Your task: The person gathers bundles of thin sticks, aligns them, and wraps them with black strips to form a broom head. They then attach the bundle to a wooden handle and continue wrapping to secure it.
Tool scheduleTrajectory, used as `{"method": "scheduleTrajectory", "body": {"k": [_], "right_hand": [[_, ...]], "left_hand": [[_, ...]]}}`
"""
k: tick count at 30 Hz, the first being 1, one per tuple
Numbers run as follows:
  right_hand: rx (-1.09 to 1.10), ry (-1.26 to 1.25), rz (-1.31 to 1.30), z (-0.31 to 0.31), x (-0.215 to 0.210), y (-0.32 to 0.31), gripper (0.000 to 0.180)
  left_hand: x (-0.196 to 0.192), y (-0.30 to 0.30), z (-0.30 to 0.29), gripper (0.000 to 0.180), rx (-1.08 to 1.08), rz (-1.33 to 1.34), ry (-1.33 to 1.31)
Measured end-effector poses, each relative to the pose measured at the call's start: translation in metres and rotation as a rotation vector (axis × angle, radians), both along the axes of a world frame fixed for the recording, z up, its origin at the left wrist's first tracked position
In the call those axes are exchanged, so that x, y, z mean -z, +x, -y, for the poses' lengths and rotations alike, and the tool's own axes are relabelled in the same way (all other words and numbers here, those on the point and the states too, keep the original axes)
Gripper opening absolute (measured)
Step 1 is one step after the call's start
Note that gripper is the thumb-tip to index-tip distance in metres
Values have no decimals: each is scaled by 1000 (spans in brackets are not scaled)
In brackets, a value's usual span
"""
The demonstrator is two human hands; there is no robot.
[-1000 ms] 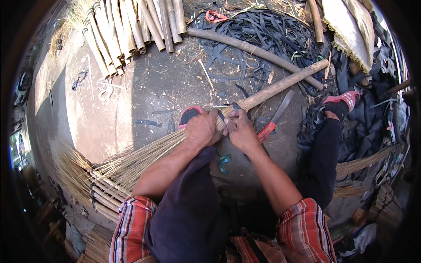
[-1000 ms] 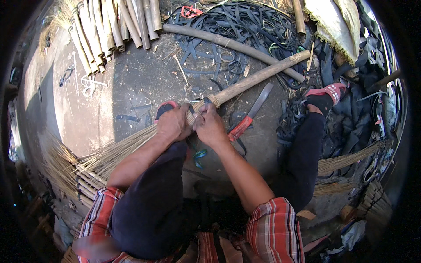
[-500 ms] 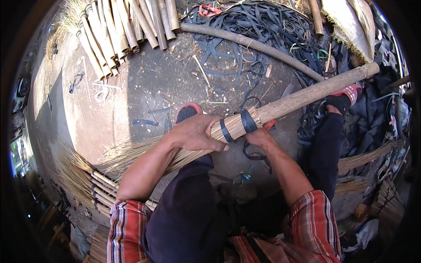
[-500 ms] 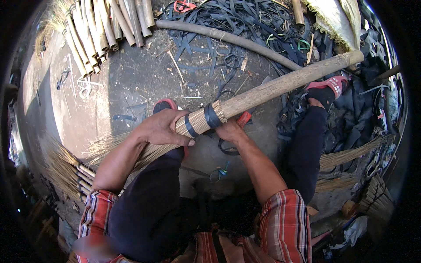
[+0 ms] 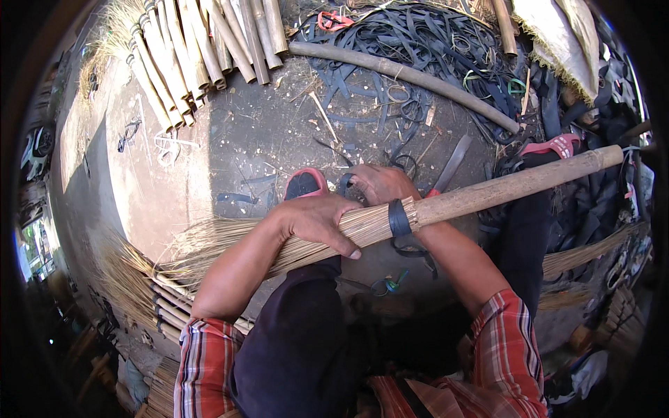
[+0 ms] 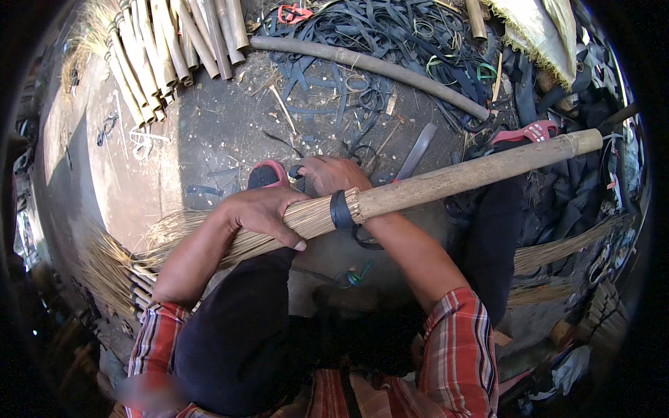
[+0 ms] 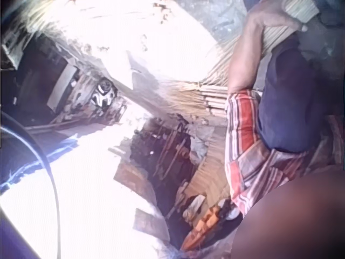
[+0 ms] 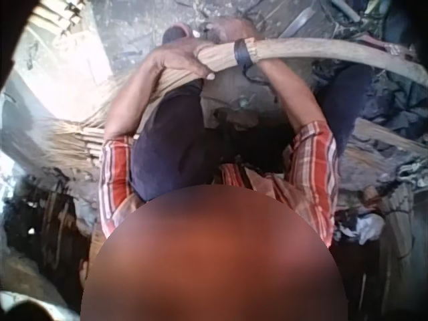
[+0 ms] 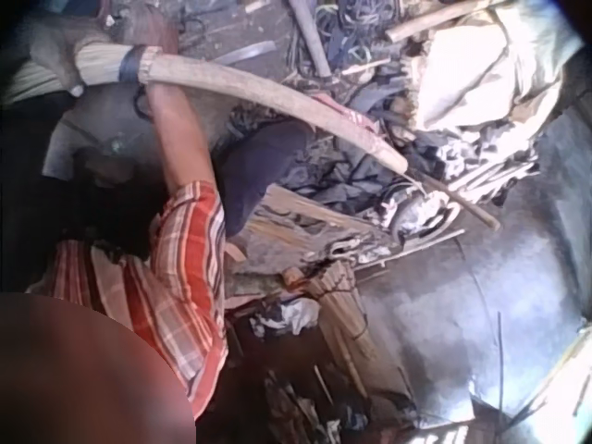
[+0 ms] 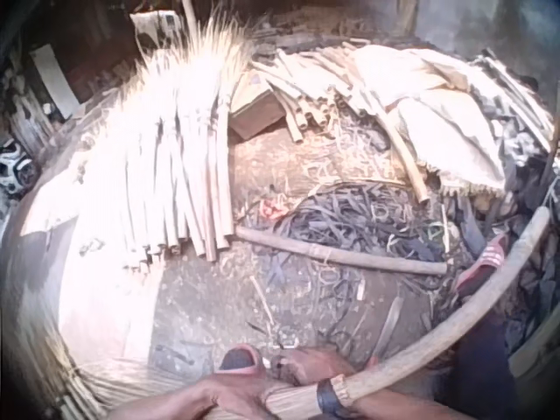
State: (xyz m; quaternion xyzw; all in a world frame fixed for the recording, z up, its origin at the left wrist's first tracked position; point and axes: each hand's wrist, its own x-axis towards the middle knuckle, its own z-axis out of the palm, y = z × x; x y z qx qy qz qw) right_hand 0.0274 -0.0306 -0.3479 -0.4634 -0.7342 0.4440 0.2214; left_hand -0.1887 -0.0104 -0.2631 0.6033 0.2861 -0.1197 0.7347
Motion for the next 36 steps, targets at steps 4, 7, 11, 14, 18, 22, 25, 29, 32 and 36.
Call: {"method": "scheduleTrajectory", "body": {"k": [4, 7, 11, 14, 18, 22, 25, 29, 32, 36], "right_hand": [[106, -122, 307, 30, 6, 15, 27], [226, -426, 222, 57, -19, 23, 27], [203, -533, -29, 59, -69, 16, 33], [280, -658, -430, 53, -92, -1, 36], [435, -607, -332, 45, -71, -33, 30], [575, -708, -202, 60, -47, -40, 28], [613, -712, -166, 73, -47, -40, 32], [660, -691, -223, 74, -61, -41, 33], [676, -734, -209, 70, -69, -39, 33], [665, -757, -274, 67, -72, -33, 33]], "left_hand": [[2, -2, -13, 73, -92, -312, 420], [14, 7, -12, 67, -51, -660, 579], [28, 13, 4, 60, -158, -729, 585], [34, 11, 12, 57, -197, -702, 638], [39, 10, 17, 51, -231, -710, 661], [46, 12, 22, 48, -263, -729, 683], [48, 13, 24, 58, -277, -770, 631], [41, 16, 23, 94, -280, -807, 625], [33, 18, 21, 112, -264, -834, 606], [28, 18, 20, 113, -236, -800, 593]]}}
